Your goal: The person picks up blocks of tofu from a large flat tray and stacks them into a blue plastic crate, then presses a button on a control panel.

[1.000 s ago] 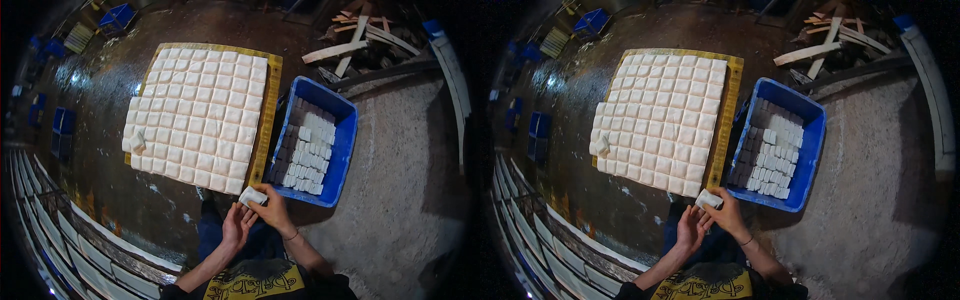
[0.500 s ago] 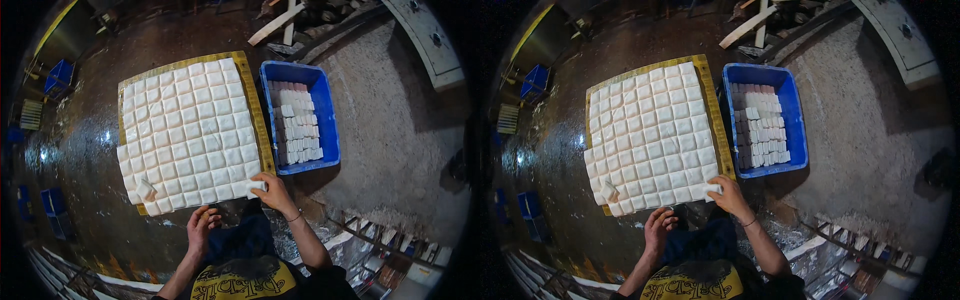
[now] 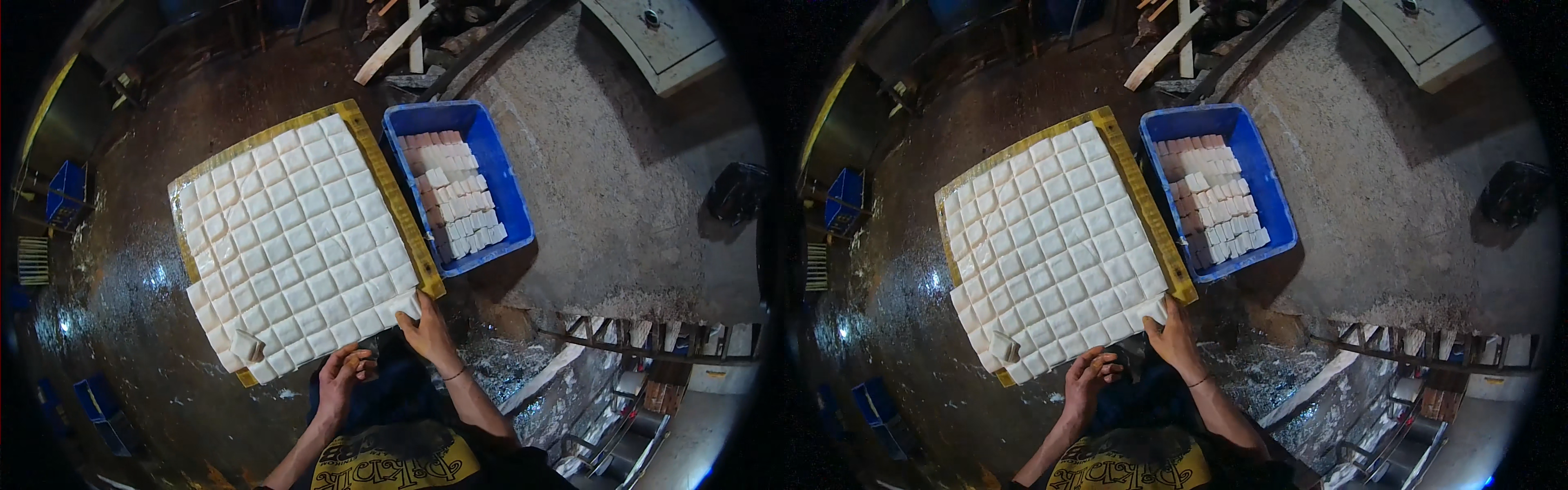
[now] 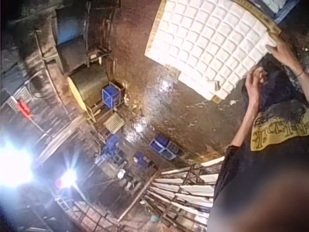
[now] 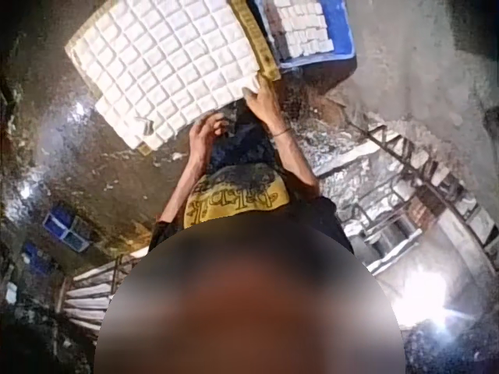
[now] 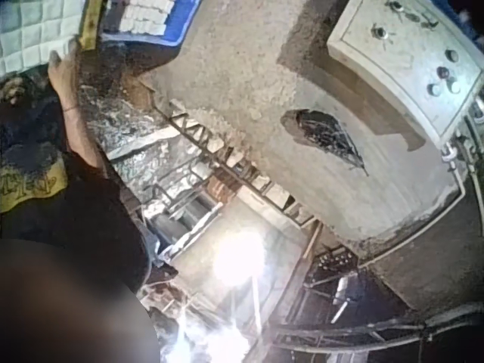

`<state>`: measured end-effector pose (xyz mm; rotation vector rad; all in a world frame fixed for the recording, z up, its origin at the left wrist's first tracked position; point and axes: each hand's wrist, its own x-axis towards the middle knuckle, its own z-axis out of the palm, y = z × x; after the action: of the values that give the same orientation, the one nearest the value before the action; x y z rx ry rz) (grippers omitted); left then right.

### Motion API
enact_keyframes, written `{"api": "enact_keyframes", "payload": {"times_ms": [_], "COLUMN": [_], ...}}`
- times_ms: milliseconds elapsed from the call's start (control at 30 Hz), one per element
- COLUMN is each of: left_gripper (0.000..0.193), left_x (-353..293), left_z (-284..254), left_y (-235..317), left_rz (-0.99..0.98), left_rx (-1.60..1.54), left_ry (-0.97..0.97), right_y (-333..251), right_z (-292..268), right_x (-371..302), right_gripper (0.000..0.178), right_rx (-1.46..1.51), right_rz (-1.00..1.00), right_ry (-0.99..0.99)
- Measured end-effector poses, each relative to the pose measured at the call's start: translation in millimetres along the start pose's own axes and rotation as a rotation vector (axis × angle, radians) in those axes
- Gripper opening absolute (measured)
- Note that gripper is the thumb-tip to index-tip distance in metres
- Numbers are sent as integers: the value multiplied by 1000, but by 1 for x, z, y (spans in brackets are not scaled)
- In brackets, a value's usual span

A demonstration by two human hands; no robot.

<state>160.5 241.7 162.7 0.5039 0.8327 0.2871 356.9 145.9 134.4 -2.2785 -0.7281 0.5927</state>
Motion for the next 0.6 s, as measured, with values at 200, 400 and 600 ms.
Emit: {"api": "enact_keyframes", "payload": {"times_ms": [200, 400, 600], "left_gripper": [32, 39, 40], "left_x": [6, 21, 42], "left_z": [12, 16, 57], "left_y": [8, 6, 12], "left_rz": [-47, -20, 17], "left_rx": [32, 69, 118], "left_ry": [-55, -48, -86], "right_y": [18, 36, 58], "right_z": [-9, -35, -108], "right_x": [15, 31, 95], "right_gripper": [63, 51, 50], "right_rx": [165, 383, 1170], "right_rz": [222, 304, 304], "right_ry": [-51, -298, -255]}}
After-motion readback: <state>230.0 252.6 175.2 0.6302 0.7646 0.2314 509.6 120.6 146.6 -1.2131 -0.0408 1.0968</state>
